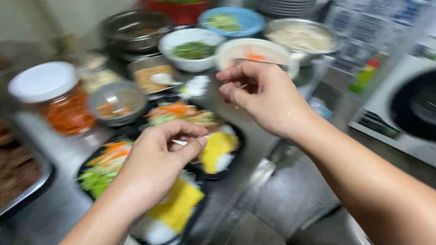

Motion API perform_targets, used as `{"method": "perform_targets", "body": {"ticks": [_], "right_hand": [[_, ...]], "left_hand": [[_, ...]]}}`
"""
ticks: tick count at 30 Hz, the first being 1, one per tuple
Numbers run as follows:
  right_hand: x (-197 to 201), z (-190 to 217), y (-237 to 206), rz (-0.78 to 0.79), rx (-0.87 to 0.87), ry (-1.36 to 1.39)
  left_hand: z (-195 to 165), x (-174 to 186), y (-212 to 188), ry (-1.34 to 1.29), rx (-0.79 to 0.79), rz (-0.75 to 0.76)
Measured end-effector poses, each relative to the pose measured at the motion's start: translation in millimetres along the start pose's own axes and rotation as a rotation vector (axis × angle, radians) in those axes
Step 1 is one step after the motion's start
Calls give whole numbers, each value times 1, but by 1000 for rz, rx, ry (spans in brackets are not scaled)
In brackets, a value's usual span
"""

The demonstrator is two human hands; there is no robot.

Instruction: The person assembles two noodle bowls by layering shredded lettuce, cucumber, and carrots over rice noodles, then cuts cooked meat into small pieces with scissors and distributes it over both bowls. They add chopped herbs, crushed peanuts, fried egg rolls, and a fried spring roll, finishing with a drizzle of sauce.

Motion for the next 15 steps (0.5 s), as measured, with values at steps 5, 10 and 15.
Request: {"method": "perform_targets", "body": {"ticks": [5, 10, 15], "right_hand": [[-72, -27, 102, 254, -1, 147], [-90, -71, 186, 218, 113, -77], [-74, -113, 268, 37, 89, -435]], "left_hand": [[29, 42, -28, -205, 284, -220], [46, 50, -49, -184, 282, -346], [58, 44, -26, -188, 394, -431]]}}
Point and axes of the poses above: each hand's wrist, its own y-axis towards the middle knuckle, its own x-axis out of the back of the hand, z = x × y, the point moved 2 cm from there along y, towards the middle knuckle, and after that the axes turned 4 degrees about y, right-handed, at the moved point
